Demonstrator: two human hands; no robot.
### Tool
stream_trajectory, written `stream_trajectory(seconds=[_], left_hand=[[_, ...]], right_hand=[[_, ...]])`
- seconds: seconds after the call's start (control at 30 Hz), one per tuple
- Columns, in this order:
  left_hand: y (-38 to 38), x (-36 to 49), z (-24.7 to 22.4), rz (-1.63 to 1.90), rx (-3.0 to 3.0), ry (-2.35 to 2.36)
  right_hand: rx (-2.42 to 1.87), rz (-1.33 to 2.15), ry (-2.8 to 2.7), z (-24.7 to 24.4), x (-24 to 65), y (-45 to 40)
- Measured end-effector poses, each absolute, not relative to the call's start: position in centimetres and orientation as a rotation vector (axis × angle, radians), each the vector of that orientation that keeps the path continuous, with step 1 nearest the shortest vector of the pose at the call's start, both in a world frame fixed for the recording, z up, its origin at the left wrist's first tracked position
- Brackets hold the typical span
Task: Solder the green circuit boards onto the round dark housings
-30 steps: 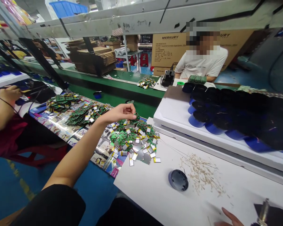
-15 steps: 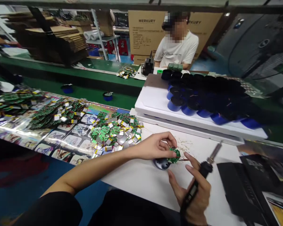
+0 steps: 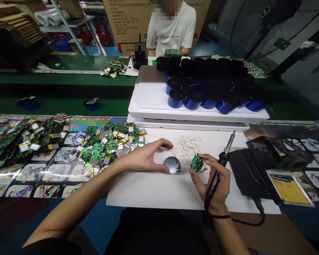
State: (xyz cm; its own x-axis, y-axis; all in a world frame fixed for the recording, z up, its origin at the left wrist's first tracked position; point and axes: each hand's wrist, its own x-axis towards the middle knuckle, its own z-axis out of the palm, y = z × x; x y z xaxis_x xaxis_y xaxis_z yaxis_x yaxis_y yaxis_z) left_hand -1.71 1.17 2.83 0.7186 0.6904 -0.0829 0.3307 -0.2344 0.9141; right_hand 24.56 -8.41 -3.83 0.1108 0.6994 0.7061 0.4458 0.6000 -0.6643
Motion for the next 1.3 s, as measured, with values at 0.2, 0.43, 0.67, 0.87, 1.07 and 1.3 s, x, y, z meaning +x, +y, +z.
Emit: stream_trajectory(seconds=[0.2,0.43,0.67,0.87,1.07,1.3], left_hand=[[0.0,-0.5,0.5,0.319,1.925,0.676],[0.1,0.0,-0.2,0.530,2.131,0.850],[1.3,-2.1,0.5,0.387,2.022,0.768],[0.7,-1.0,-0.2,0.517,2.024,0.765],[1.8,-2.1,0.2,0.692,1.996,0.722],[1.0,-0.5,-1.4,0.749,1.391,0.833]], right_hand=[[-1.093,0.261,-1.541,-4.7,25.2,-9.2],[-1.097,0.288,-1.573,-5.0,24.6,-9.0],[-1.093,0.276,-1.598,-4.6,24.0,-8.3],[-1.068,0.231,-1.736,-4.4,23.1,-7.6],[-1.076,0.241,-1.831,-4.1,22.6,-7.4],[-1.033,0.165,-1.971,-3.8,21.3,-6.9]])
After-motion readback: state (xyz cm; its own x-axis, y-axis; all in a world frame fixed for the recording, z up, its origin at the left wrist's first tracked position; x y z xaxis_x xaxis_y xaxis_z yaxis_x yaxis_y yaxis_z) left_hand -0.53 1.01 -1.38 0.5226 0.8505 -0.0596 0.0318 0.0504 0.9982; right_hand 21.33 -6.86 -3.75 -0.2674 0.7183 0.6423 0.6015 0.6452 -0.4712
